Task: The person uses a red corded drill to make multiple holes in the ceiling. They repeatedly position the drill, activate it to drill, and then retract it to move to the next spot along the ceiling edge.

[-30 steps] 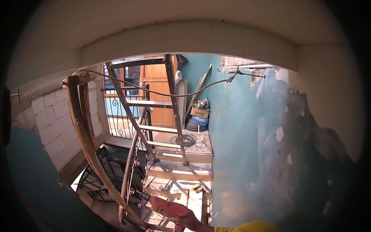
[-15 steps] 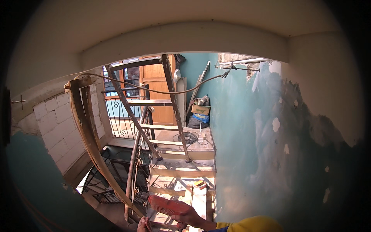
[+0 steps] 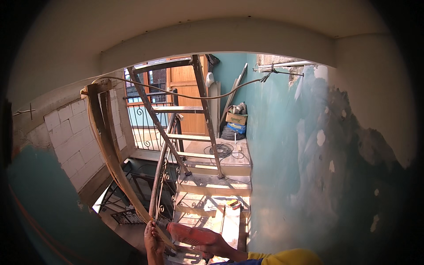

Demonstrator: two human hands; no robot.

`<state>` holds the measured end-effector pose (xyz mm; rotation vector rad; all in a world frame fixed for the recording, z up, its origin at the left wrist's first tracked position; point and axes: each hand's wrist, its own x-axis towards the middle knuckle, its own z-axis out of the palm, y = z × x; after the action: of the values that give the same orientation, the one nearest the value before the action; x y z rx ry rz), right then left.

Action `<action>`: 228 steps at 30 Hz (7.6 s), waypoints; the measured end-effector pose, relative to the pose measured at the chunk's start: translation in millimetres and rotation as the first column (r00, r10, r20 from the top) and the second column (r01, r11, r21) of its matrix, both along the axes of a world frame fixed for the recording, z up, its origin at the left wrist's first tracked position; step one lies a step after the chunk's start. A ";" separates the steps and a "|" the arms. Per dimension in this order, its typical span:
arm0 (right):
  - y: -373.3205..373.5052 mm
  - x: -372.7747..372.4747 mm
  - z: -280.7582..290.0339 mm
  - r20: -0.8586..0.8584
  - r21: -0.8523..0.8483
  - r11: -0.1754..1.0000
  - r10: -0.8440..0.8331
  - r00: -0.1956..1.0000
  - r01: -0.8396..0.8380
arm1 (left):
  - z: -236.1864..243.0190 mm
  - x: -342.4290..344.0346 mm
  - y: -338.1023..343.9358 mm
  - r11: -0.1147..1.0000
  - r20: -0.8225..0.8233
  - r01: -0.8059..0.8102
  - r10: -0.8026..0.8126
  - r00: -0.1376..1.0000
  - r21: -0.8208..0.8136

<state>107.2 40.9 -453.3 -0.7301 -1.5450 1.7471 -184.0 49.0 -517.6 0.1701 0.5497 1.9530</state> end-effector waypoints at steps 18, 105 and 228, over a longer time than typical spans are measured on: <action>-3.8 -7.9 0.5 -0.087 0.213 0.966 -0.128 0.988 0.144 | 88.6 -13.9 -14.6 0.986 -0.288 0.095 -0.053 0.956 0.134; 197.0 165.3 359.5 -0.983 0.185 0.676 0.118 0.143 0.713 | 560.8 390.6 189.1 0.715 -0.700 0.514 0.660 -0.273 0.474; 74.7 -97.0 -7.3 -0.068 0.024 0.819 0.574 0.816 -0.574 | 92.6 -21.7 -119.9 0.848 -0.174 -0.511 0.529 0.830 0.141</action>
<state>10.2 115.6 -460.6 -0.1842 -1.8409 2.1683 -205.7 -70.9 -425.0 0.3077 0.6989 2.5175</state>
